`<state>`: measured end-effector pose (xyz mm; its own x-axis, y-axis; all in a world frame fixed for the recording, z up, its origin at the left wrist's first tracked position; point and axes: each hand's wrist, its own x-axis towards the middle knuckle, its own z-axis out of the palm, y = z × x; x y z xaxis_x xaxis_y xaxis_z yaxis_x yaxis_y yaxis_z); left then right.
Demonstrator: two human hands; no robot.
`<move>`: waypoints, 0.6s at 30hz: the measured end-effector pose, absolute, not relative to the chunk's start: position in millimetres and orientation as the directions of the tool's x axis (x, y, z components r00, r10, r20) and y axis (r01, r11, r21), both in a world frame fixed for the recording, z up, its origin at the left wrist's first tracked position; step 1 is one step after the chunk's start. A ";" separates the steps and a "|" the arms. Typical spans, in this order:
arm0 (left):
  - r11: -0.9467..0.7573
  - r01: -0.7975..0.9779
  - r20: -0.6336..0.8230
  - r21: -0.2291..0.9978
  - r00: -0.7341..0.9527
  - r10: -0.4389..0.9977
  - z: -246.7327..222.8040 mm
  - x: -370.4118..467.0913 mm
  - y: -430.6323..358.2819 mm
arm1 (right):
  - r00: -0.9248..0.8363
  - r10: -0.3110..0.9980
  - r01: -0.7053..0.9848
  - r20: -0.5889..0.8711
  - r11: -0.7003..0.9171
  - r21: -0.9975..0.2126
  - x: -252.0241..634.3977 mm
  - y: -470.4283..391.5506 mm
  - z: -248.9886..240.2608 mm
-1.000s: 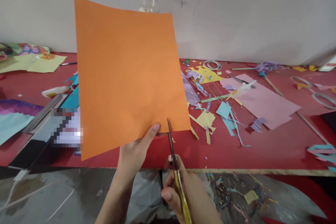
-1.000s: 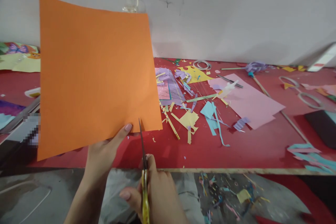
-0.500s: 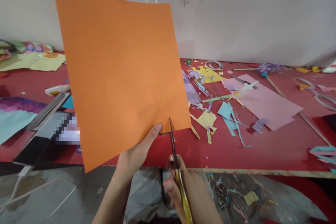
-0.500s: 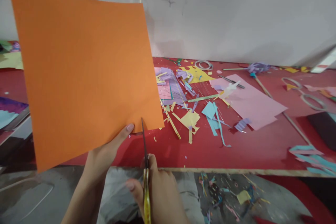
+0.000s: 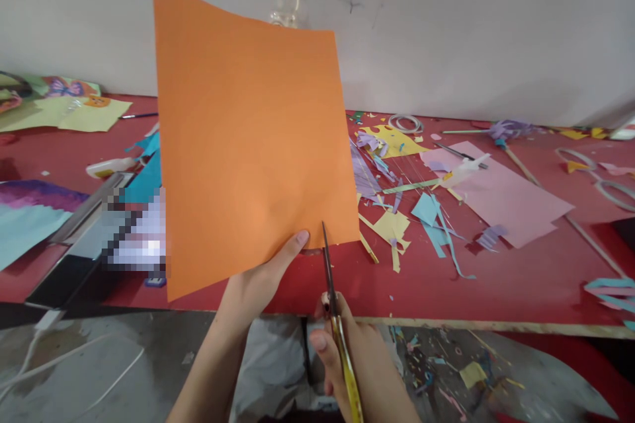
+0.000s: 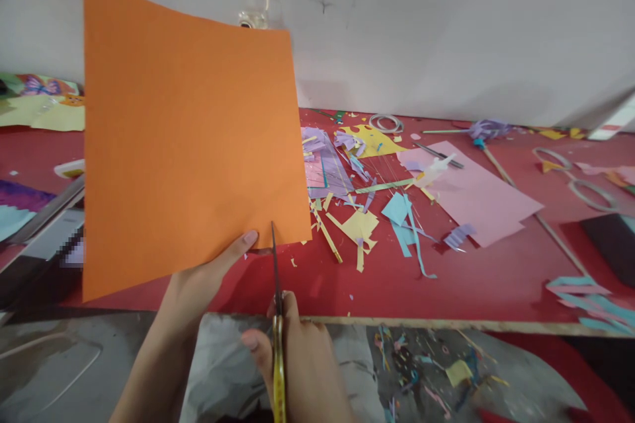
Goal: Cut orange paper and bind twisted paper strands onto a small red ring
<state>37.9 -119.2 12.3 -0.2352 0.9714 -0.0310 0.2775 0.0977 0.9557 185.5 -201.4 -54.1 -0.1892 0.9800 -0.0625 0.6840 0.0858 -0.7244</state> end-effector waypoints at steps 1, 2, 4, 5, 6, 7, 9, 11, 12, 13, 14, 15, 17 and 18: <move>0.091 0.281 -0.027 0.955 -0.226 0.974 12.3 37.6 -118.8 | -0.183 0.981 0.691 -0.057 0.087 -0.717 185.1 -200.7 -53.5; 0.092 0.279 -0.028 0.956 -0.223 0.974 12.3 37.4 -118.5 | -0.176 0.983 0.699 -0.052 0.088 -0.710 184.7 -200.1 -53.0; 0.101 0.264 -0.040 0.959 -0.225 0.974 12.7 36.9 -118.0 | -0.166 0.985 0.711 -0.045 0.088 -0.697 184.5 -199.3 -52.1; 0.109 0.251 -0.053 0.962 -0.221 0.974 13.1 36.8 -117.8 | -0.163 0.986 0.714 -0.045 0.087 -0.694 184.6 -199.2 -51.8; 0.118 0.237 -0.068 0.964 -0.207 0.976 13.7 36.7 -117.7 | -0.164 0.985 0.712 -0.048 0.085 -0.697 184.7 -199.3 -51.5; 0.127 0.224 -0.086 0.966 -0.185 0.979 14.5 36.7 -117.6 | -0.167 0.985 0.704 -0.052 0.082 -0.706 184.9 -199.7 -51.2; 0.139 0.218 -0.113 0.966 -0.129 0.985 16.6 36.8 -117.6 | -0.180 0.982 0.668 -0.062 0.075 -0.740 184.9 -201.1 -50.5; 0.146 0.228 -0.125 0.963 -0.105 0.987 19.1 37.0 -117.8 | -0.187 0.980 0.626 -0.071 0.063 -0.777 184.3 -202.7 -49.5; 0.152 0.230 -0.130 0.961 -0.109 0.986 20.2 37.1 -118.0 | -0.187 0.979 0.609 -0.076 0.055 -0.791 183.8 -203.3 -48.8; 0.158 0.230 -0.135 0.960 -0.113 0.984 21.2 37.2 -118.2 | -0.186 0.979 0.595 -0.080 0.047 -0.802 183.4 -203.6 -48.1; 0.163 0.227 -0.140 0.960 -0.114 0.984 21.8 37.1 -118.5 | -0.188 0.979 0.583 -0.085 0.042 -0.811 183.0 -203.5 -47.3; 0.167 0.224 -0.145 0.960 -0.113 0.983 22.1 36.9 -118.7 | -0.193 0.977 0.573 -0.089 0.039 -0.819 182.7 -203.2 -46.6; 0.175 0.226 -0.155 0.958 -0.105 0.982 21.0 36.1 -119.0 | -0.207 0.975 0.561 -0.078 0.053 -0.826 182.5 -201.8 -45.2; 0.182 0.230 -0.162 0.956 -0.102 0.981 19.7 35.6 -119.0 | -0.207 0.977 0.563 -0.060 0.068 -0.824 182.5 -200.9 -44.5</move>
